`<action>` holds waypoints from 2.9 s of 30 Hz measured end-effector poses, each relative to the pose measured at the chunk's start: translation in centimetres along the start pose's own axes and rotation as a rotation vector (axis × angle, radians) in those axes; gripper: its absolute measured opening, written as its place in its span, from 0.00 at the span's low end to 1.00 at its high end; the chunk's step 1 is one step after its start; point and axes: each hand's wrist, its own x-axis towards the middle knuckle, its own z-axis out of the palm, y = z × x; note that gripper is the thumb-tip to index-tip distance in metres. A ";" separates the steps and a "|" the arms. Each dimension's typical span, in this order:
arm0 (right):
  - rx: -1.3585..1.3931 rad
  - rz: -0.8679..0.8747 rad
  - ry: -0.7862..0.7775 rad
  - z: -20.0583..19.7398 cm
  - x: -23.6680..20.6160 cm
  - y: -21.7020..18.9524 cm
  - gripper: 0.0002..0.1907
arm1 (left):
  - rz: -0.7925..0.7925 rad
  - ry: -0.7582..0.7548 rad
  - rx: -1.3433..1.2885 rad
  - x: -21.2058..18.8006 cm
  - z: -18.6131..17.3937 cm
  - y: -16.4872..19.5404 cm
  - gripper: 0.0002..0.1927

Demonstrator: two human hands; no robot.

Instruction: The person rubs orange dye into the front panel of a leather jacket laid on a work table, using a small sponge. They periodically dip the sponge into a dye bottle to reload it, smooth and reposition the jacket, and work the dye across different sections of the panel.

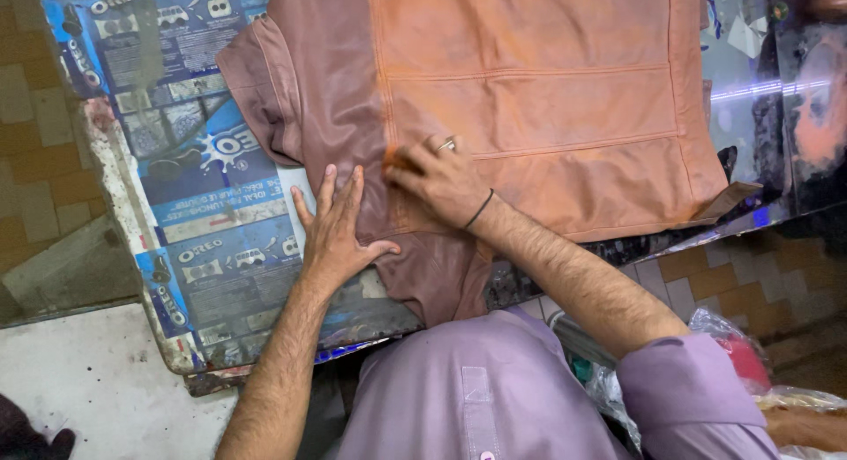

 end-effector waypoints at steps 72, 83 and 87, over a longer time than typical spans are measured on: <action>0.273 0.961 0.693 -23.4 -66.8 55.5 0.13 | -0.250 0.501 0.095 24.4 28.7 53.5 0.32; 0.711 0.803 0.891 -18.9 -75.8 66.4 0.14 | 0.289 0.282 -0.335 48.5 39.9 77.8 0.23; 0.670 0.846 0.976 -18.4 -75.6 69.1 0.14 | 0.338 0.146 -0.494 57.6 43.9 82.4 0.22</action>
